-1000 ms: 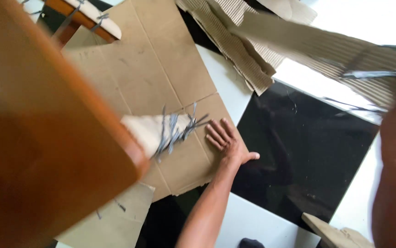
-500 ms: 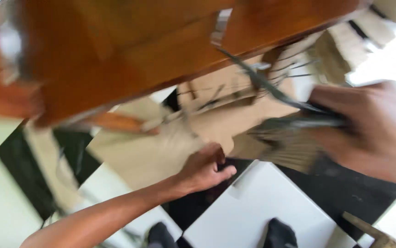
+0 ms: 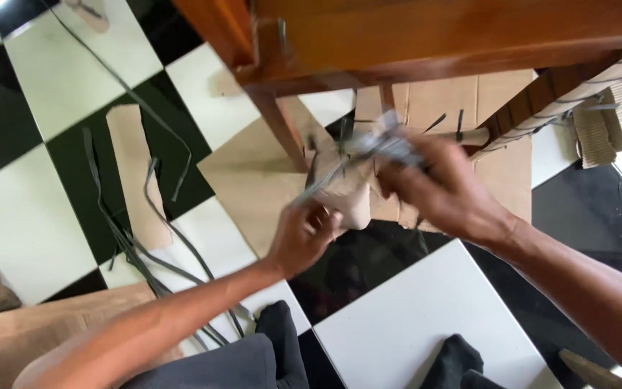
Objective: Wrapping furniture legs with cardboard and securing them with elastic ties
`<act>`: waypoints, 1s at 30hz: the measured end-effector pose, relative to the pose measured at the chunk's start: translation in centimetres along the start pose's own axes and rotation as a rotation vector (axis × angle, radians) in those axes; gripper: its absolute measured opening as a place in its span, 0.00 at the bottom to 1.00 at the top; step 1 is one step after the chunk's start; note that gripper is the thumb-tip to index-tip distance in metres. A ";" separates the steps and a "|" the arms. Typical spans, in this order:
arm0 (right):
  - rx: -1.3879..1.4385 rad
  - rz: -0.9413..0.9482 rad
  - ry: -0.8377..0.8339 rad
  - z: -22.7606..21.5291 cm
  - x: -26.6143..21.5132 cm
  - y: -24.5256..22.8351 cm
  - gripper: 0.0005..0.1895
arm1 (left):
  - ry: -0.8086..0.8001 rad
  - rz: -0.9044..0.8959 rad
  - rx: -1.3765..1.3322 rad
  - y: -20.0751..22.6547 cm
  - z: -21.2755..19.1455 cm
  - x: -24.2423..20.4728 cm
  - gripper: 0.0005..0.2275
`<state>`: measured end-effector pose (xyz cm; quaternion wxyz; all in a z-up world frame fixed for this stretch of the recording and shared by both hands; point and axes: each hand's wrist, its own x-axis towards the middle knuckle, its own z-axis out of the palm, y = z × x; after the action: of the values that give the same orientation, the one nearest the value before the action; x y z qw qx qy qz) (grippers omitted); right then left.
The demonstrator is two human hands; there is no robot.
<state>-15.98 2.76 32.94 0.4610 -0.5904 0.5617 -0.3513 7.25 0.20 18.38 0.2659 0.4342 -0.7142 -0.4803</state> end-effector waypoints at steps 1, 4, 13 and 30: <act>0.084 -0.054 0.125 0.5 0.1 1.4 0.10 | 0.036 0.102 -0.052 -0.4 -0.7 0.4 0.09; 0.079 -0.092 0.296 2.4 0.7 5.7 0.16 | 0.145 0.150 -0.158 -1.9 -2.9 1.4 0.02; -0.322 0.424 0.053 12.1 2.0 27.2 0.14 | 0.392 0.232 -0.025 -7.1 -7.9 3.4 0.16; -0.195 -0.491 0.257 10.6 9.1 6.4 0.19 | 0.171 0.454 0.340 -3.6 -8.8 9.1 0.33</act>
<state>-7.14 -4.26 22.47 0.2281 -0.7008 0.4870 -0.4686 11.18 -12.39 18.21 0.3491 0.3405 -0.8383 -0.2438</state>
